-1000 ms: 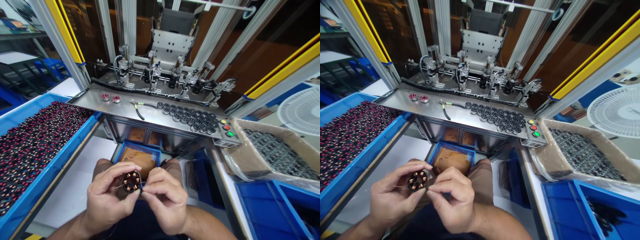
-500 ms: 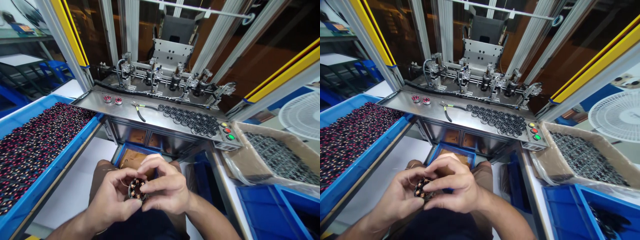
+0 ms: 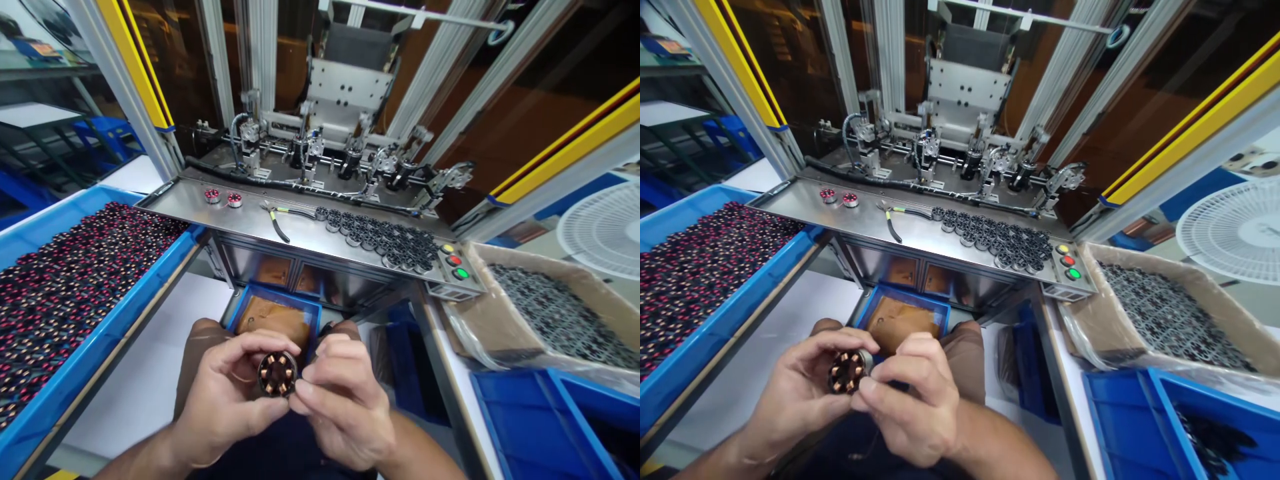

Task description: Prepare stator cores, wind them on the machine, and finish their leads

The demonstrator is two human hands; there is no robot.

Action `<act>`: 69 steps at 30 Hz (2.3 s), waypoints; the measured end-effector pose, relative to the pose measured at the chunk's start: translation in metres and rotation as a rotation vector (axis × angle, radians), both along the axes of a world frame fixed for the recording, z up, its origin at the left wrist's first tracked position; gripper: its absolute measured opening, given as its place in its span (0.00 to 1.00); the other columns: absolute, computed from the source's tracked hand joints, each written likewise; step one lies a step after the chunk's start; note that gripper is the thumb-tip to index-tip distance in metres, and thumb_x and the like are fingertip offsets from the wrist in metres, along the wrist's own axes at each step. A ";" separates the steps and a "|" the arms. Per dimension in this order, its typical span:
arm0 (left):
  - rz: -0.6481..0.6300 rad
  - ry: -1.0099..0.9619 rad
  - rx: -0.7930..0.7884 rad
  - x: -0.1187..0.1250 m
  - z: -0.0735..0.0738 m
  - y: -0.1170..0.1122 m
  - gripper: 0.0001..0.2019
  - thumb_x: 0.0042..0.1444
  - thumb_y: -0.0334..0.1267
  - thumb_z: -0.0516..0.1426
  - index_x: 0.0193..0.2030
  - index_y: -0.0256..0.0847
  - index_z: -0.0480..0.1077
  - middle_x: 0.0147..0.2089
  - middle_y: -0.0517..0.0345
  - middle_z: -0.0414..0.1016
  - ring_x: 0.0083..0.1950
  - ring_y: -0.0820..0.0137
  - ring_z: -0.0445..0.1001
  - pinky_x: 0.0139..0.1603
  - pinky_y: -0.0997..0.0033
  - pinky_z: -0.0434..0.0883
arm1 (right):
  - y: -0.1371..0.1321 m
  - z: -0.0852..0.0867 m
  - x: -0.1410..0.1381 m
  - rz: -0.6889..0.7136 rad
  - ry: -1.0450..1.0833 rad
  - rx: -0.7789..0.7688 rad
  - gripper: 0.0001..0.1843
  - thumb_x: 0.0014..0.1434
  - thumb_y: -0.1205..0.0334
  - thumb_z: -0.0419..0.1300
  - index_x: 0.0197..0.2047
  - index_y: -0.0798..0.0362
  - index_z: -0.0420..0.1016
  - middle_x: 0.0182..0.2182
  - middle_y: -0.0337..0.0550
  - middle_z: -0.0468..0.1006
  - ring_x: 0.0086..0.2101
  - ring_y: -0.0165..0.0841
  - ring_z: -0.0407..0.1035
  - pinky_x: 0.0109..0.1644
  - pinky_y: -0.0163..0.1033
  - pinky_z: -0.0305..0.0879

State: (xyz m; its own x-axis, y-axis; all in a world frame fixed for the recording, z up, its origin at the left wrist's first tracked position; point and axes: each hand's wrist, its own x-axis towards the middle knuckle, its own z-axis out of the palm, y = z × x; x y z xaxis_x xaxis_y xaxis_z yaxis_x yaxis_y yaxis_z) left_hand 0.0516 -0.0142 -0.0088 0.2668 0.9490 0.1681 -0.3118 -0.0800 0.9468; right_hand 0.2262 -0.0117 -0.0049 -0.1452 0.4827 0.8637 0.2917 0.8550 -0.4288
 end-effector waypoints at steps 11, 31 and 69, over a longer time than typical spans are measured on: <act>0.289 0.036 0.192 0.010 -0.007 -0.008 0.24 0.42 0.22 0.68 0.46 0.48 0.75 0.48 0.54 0.79 0.49 0.66 0.77 0.44 0.73 0.77 | -0.013 0.001 -0.023 -0.058 0.213 -0.241 0.09 0.61 0.73 0.57 0.42 0.54 0.74 0.29 0.44 0.74 0.30 0.31 0.70 0.30 0.38 0.71; -0.176 -0.018 -0.211 -0.004 -0.006 0.007 0.13 0.60 0.41 0.59 0.50 0.42 0.72 0.32 0.55 0.77 0.31 0.71 0.77 0.32 0.73 0.74 | 0.008 -0.006 -0.004 0.033 0.075 -0.289 0.06 0.60 0.73 0.56 0.37 0.54 0.70 0.29 0.43 0.72 0.31 0.31 0.69 0.33 0.37 0.69; -0.267 -0.115 -0.196 -0.001 -0.006 0.005 0.13 0.59 0.42 0.60 0.50 0.48 0.67 0.37 0.61 0.78 0.35 0.72 0.78 0.37 0.74 0.75 | -0.001 0.009 0.005 0.004 0.034 -0.311 0.05 0.59 0.74 0.58 0.35 0.55 0.71 0.28 0.43 0.72 0.30 0.30 0.68 0.33 0.35 0.65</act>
